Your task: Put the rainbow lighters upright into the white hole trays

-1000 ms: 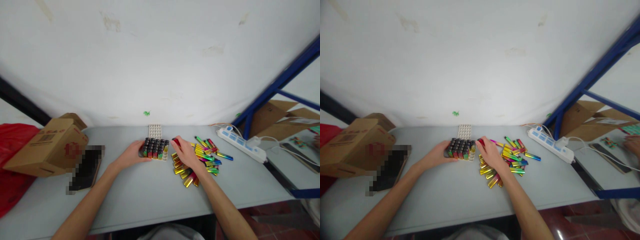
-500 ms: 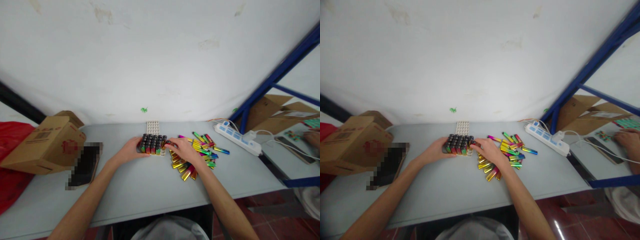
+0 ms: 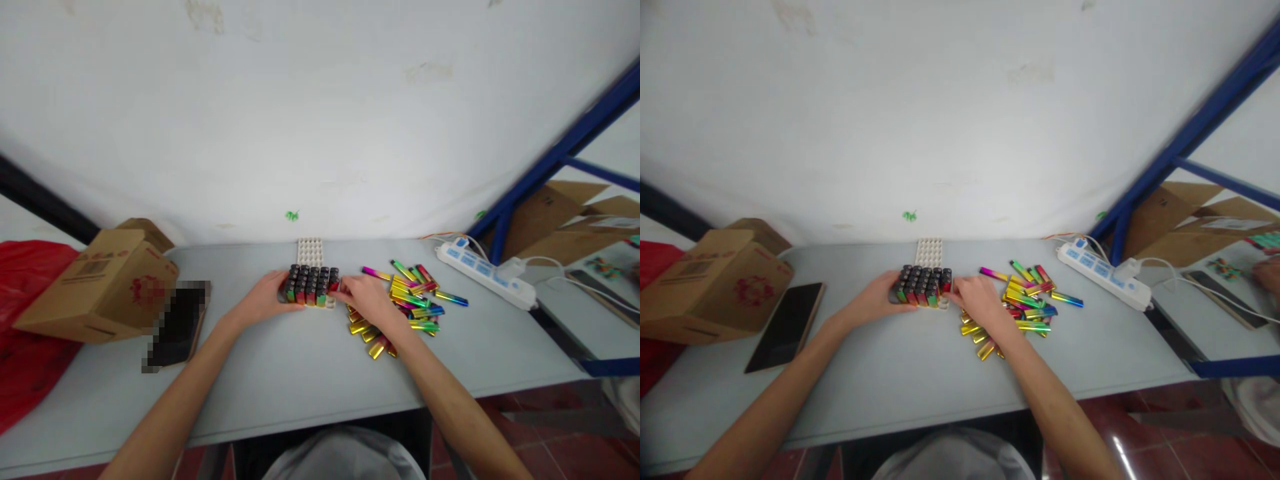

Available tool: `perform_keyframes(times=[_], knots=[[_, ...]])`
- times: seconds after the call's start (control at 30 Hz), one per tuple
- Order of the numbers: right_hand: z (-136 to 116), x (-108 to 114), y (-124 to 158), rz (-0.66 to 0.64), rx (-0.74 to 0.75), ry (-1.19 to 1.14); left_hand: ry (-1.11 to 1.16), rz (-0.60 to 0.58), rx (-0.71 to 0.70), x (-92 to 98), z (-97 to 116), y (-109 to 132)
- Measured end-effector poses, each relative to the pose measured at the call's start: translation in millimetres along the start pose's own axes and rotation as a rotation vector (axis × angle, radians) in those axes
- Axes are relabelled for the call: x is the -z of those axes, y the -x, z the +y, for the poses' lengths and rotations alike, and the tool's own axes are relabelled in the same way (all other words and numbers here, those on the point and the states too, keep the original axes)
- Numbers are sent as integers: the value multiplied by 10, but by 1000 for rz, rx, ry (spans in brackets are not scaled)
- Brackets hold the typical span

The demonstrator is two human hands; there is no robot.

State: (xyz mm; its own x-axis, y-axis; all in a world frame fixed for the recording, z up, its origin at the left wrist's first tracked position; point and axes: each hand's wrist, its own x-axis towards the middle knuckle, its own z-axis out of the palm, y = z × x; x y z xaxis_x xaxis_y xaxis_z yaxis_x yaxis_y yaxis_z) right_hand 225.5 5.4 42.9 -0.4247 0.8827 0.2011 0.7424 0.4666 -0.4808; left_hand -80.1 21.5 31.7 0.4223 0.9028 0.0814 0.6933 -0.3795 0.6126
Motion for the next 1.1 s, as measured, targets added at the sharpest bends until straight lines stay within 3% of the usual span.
perform_keyframes(times=[0.13,0.3,0.43,0.63,0.87,1.1], knots=[[134,213,31,-21,52,-119,2,17,-4,10,6,-5],[529,493,112,-9,63,-116,10,17,-13,12,10,-14],[708,447,134,-111,71,-152,3,25,-12,10,-2,-18],[744,374,120,-178,20,-189,3,20,-11,2,-23,-18],[718,436,122,52,-37,-343,-2,27,-25,18,23,-14],[503,299,-39,300,-217,-1035,-5,33,-40,16,17,-10]])
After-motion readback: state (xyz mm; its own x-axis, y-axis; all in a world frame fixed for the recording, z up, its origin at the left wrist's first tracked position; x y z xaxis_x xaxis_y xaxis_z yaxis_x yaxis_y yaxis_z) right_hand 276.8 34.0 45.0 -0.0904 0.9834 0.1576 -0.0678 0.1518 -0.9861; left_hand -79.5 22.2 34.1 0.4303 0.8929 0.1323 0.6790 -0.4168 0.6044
